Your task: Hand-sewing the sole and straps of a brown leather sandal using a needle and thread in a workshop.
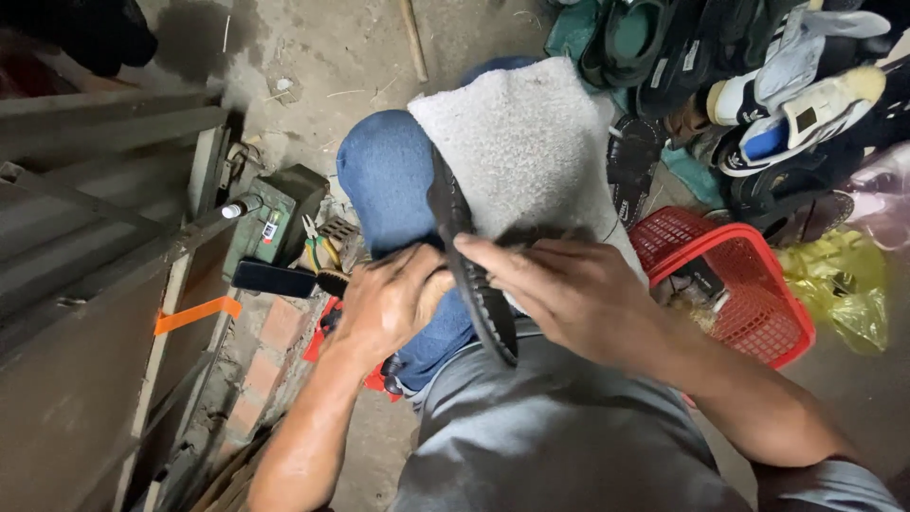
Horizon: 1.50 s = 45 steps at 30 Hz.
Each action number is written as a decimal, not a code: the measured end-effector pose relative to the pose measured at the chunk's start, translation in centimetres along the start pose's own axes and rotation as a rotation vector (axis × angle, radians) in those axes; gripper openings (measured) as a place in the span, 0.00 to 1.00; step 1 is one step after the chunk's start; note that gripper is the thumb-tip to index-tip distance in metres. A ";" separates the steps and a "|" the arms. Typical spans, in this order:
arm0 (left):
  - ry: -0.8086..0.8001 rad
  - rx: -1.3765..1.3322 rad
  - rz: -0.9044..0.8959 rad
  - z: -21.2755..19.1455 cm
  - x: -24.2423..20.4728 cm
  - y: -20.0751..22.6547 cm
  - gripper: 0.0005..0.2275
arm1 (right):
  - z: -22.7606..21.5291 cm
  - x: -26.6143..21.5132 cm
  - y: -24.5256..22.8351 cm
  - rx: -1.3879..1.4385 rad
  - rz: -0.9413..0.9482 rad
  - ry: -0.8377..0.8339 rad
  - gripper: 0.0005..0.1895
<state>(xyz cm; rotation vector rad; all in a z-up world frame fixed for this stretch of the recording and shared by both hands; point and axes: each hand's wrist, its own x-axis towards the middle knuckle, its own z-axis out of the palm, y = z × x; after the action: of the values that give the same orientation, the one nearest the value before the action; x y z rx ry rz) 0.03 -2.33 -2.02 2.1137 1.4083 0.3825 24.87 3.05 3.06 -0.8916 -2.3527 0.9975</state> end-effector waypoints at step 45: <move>0.420 -0.226 -0.357 2.1 -4.3 0.4 0.24 | 0.8 9.8 -1.0 -0.187 0.163 -0.638 0.10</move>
<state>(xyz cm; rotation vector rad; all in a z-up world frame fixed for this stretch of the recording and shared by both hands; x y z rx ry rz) -0.32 -6.97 -3.21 1.6160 1.8392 0.8300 17.14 8.99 4.62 -0.9470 -2.9798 1.2918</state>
